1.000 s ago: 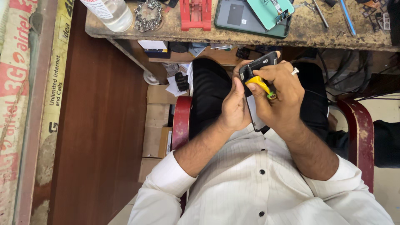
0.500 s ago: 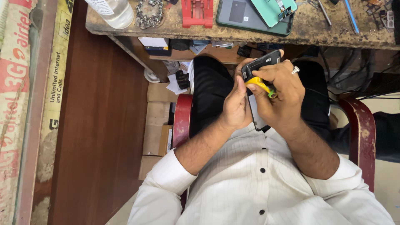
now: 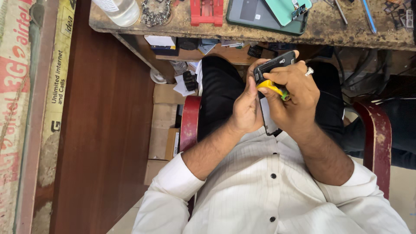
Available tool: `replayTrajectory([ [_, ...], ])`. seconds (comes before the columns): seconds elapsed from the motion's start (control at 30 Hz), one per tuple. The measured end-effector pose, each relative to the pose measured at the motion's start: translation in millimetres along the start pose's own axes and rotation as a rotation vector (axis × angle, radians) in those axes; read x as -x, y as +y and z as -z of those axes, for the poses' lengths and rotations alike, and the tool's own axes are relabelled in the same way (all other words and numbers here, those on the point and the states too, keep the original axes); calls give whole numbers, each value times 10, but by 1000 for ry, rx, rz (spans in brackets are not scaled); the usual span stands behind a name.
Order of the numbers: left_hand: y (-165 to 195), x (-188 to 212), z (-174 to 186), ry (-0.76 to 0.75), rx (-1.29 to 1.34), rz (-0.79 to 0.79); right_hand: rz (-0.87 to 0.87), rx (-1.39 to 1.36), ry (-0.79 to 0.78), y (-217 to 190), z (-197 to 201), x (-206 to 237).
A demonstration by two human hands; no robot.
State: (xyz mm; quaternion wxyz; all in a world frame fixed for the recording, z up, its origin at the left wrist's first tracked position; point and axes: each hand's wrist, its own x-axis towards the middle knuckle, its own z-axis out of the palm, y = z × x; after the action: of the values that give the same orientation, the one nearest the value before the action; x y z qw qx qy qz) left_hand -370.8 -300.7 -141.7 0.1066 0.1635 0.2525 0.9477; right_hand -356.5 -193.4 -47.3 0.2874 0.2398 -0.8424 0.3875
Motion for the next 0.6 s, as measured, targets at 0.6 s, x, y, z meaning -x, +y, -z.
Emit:
replayTrajectory([
  [0.6,-53,15,38,-7,68,11,20,24,-41,2,51,11],
])
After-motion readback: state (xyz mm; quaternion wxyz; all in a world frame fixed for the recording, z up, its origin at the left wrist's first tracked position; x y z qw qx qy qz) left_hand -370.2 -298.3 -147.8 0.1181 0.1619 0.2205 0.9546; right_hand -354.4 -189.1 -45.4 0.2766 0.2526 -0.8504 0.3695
